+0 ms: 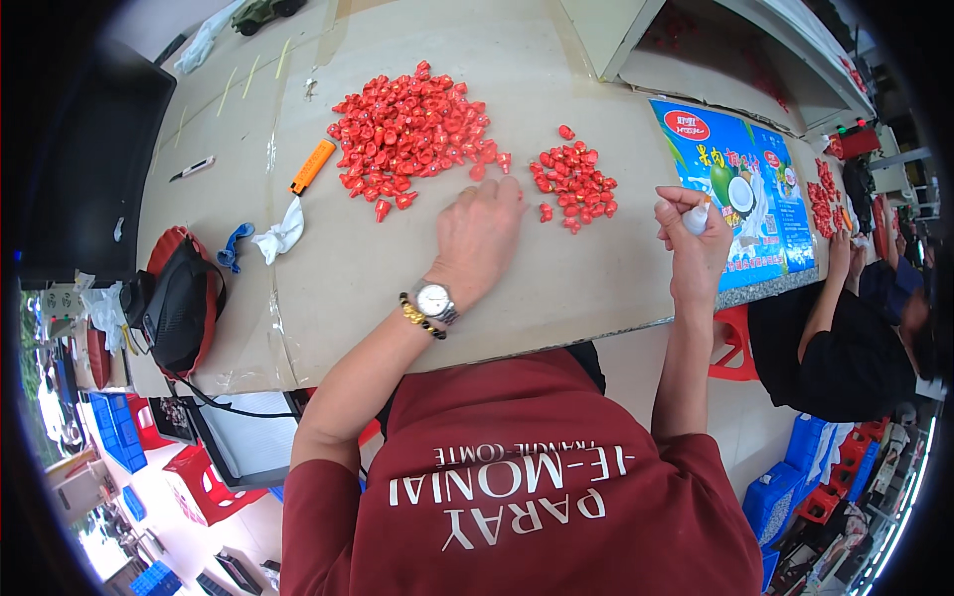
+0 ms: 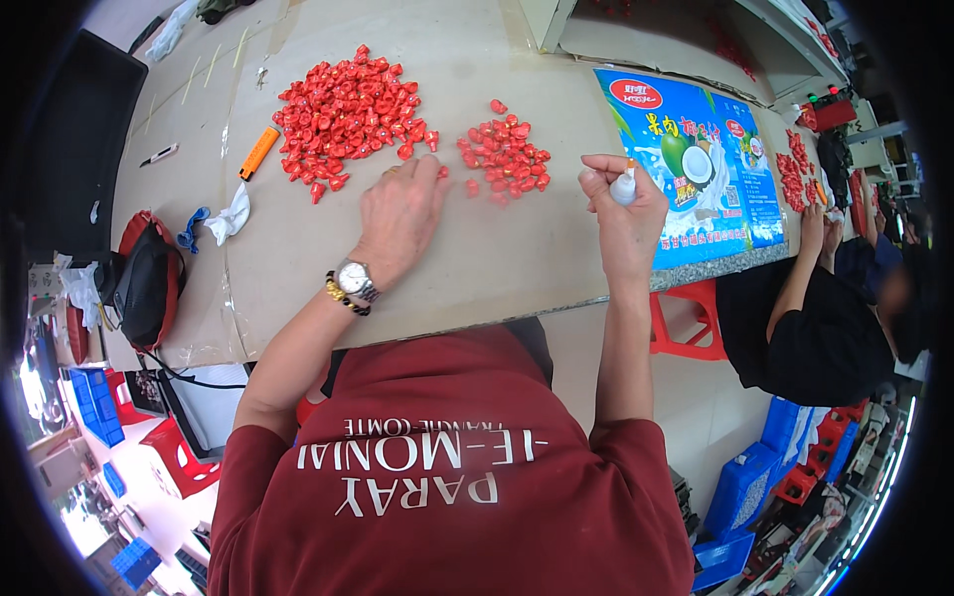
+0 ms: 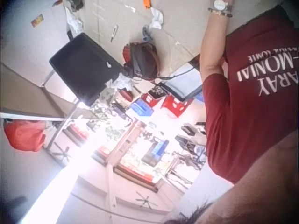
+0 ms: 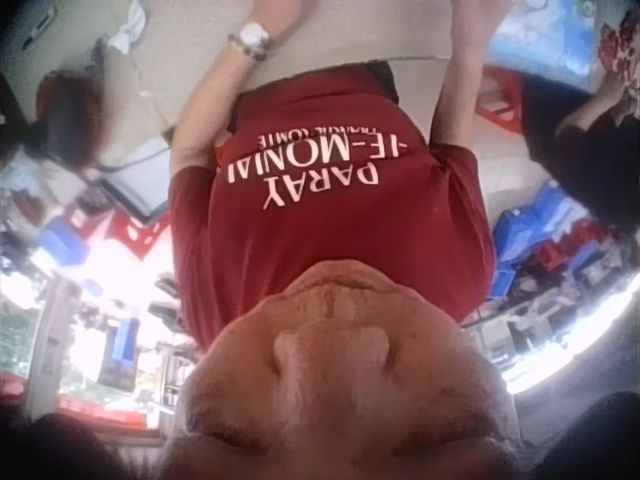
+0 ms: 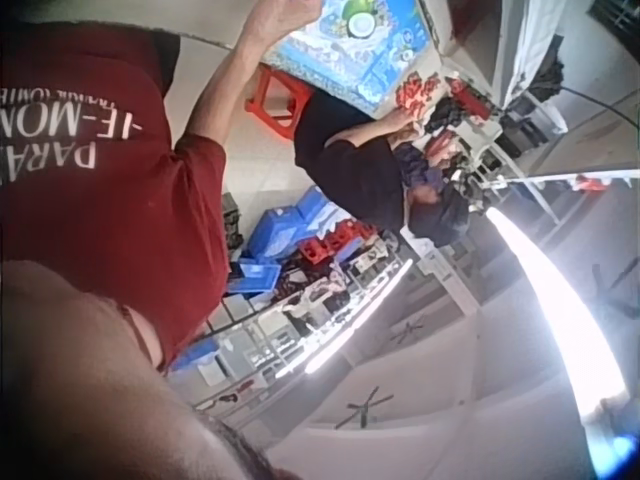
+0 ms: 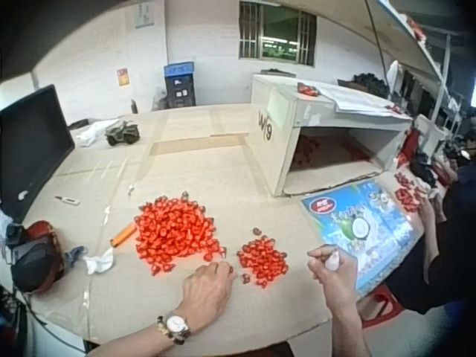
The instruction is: The person repeatedly picks up small red candies from a table, uses a syringe to inject a liquid into each one, and then places the filled candies into a pile. The process is continuous and repetitive throughout the clip.
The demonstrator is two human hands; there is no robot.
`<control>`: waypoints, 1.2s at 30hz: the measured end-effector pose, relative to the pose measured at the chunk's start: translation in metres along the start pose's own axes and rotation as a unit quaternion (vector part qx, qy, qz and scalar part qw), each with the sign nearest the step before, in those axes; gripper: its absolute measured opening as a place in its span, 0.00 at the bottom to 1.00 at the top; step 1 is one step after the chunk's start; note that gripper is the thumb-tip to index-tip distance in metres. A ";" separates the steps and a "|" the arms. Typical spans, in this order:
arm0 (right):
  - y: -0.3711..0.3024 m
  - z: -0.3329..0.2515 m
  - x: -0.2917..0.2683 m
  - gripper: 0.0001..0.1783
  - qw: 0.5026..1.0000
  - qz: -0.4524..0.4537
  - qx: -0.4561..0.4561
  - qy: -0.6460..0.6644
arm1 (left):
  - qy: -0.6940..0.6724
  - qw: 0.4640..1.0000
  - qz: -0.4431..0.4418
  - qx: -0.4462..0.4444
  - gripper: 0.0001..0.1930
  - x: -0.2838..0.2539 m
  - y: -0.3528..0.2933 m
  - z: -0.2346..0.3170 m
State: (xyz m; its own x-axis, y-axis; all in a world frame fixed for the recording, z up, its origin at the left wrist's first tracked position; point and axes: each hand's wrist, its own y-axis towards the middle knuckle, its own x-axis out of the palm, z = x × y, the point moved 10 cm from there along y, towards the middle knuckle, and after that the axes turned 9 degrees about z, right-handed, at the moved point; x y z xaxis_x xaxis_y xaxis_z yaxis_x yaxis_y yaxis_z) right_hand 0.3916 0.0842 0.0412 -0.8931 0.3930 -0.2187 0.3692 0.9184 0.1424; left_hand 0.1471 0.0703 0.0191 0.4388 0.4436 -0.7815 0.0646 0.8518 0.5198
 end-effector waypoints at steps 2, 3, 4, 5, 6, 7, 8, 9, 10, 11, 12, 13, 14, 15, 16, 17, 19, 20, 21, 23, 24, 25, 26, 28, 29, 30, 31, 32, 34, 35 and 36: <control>-0.001 -0.002 -0.002 0.06 1.000 -0.002 0.000 0.004 | -0.028 0.999 -0.020 0.000 0.12 0.005 0.009 0.011; -0.002 -0.003 -0.004 0.07 1.000 0.001 -0.001 0.006 | -0.006 1.000 0.000 0.027 0.12 0.000 0.013 0.016; -0.005 -0.003 -0.004 0.07 1.000 -0.008 -0.005 0.006 | 0.015 0.998 0.021 0.055 0.12 -0.007 0.016 0.019; -0.005 -0.002 -0.007 0.07 1.000 -0.008 -0.013 0.003 | 0.028 0.994 0.045 0.091 0.12 -0.011 0.023 0.025; -0.003 -0.001 -0.011 0.07 1.000 -0.002 -0.022 0.001 | 0.057 0.994 0.006 0.091 0.11 -0.007 0.028 0.021; -0.003 0.000 -0.009 0.06 0.999 -0.012 -0.035 -0.006 | 0.064 0.993 0.009 0.102 0.11 -0.011 0.034 0.018; -0.002 0.001 -0.007 0.05 0.999 -0.015 -0.048 -0.017 | 0.066 0.991 0.014 0.118 0.12 -0.013 0.041 0.017; -0.001 -0.001 -0.004 0.05 0.995 -0.023 -0.083 -0.040 | 0.072 0.990 -0.004 0.122 0.16 -0.013 0.046 0.017; -0.003 -0.009 0.002 0.05 0.994 -0.034 -0.099 -0.036 | 0.078 0.989 -0.025 0.120 0.19 -0.003 0.047 0.005; -0.004 -0.016 0.006 0.05 0.992 -0.044 -0.115 -0.030 | 0.068 0.990 -0.051 0.115 0.19 0.008 0.047 -0.005; -0.008 -0.026 0.009 0.05 0.992 -0.055 -0.117 0.006 | 0.057 0.988 -0.064 0.126 0.19 0.010 0.049 -0.007; -0.010 -0.022 0.009 0.06 0.994 -0.053 -0.093 0.014 | 0.052 0.985 -0.064 0.152 0.18 0.011 0.049 -0.001; -0.012 -0.016 0.011 0.06 0.996 -0.058 -0.069 0.024 | 0.049 0.982 -0.064 0.172 0.18 0.011 0.048 0.003; -0.014 -0.017 0.012 0.06 0.995 -0.064 -0.071 0.021 | 0.038 0.983 -0.073 0.167 0.17 0.009 0.045 0.003; -0.016 -0.018 0.014 0.06 0.995 -0.071 -0.074 0.018 | 0.028 0.983 -0.082 0.161 0.17 0.005 0.044 0.002; -0.018 -0.018 0.015 0.06 0.994 -0.080 -0.075 0.012 | 0.016 0.984 -0.093 0.153 0.16 0.005 0.040 0.002; -0.021 -0.023 0.016 0.06 0.993 -0.094 -0.078 0.002 | -0.002 0.983 -0.085 0.163 0.17 -0.001 0.031 0.006; -0.024 -0.024 0.019 0.06 0.992 -0.103 -0.079 -0.002 | -0.008 0.983 -0.082 0.166 0.17 -0.004 0.026 0.005; -0.026 -0.023 0.023 0.06 0.991 -0.111 -0.079 0.002 | -0.014 0.983 -0.083 0.162 0.17 -0.008 0.022 0.005; -0.032 -0.020 0.033 0.07 0.988 -0.130 -0.078 0.012 | -0.023 0.985 -0.086 0.151 0.17 -0.014 0.014 0.005; -0.036 -0.021 0.038 0.09 0.986 -0.143 -0.081 0.026 | -0.034 0.985 -0.093 0.139 0.16 -0.015 0.010 0.002; -0.040 -0.019 0.042 0.10 0.984 -0.158 -0.067 0.036 | -0.041 0.986 -0.077 0.141 0.15 -0.017 0.007 0.002; -0.045 -0.018 0.048 0.11 0.982 -0.175 -0.053 0.048 | -0.046 0.987 -0.060 0.142 0.15 -0.021 0.004 -0.001; -0.050 -0.018 0.058 0.13 0.974 -0.214 -0.019 0.073 | -0.061 0.988 -0.024 0.141 0.14 -0.031 0.004 0.000; -0.053 -0.018 0.063 0.14 0.968 -0.236 0.001 0.085 | -0.071 0.988 -0.004 0.139 0.13 -0.041 0.005 0.003; -0.056 -0.017 0.067 0.16 0.961 -0.258 0.021 0.096 | -0.082 0.987 0.016 0.135 0.12 -0.047 0.005 0.006; -0.055 -0.020 0.069 0.18 0.959 -0.261 0.013 0.105 | -0.151 0.985 0.019 0.079 0.12 -0.048 0.004 -0.003; -0.057 -0.024 0.071 0.19 0.957 -0.266 0.004 0.113 | -0.218 0.975 0.022 0.021 0.11 -0.048 0.000 -0.014; -0.057 -0.029 0.076 0.23 0.950 -0.277 -0.009 0.142 | -0.400 0.909 0.006 -0.115 0.12 -0.040 -0.008 -0.027; -0.058 -0.032 0.081 0.24 0.943 -0.289 -0.012 0.165 | -0.504 0.842 -0.008 -0.192 0.14 -0.036 -0.013 -0.028; -0.061 -0.032 0.086 0.26 0.935 -0.302 -0.009 0.186 | -0.598 0.754 -0.020 -0.270 0.16 -0.029 -0.021 -0.025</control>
State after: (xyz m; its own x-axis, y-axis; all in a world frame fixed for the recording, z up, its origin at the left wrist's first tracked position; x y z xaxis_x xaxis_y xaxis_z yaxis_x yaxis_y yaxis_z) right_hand 0.2841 0.0603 0.0447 -0.9663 -0.2426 0.0859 -0.2319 0.9655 0.1183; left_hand 0.1104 0.0463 0.0217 0.9618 0.1202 0.2459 -0.1327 0.9906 0.0346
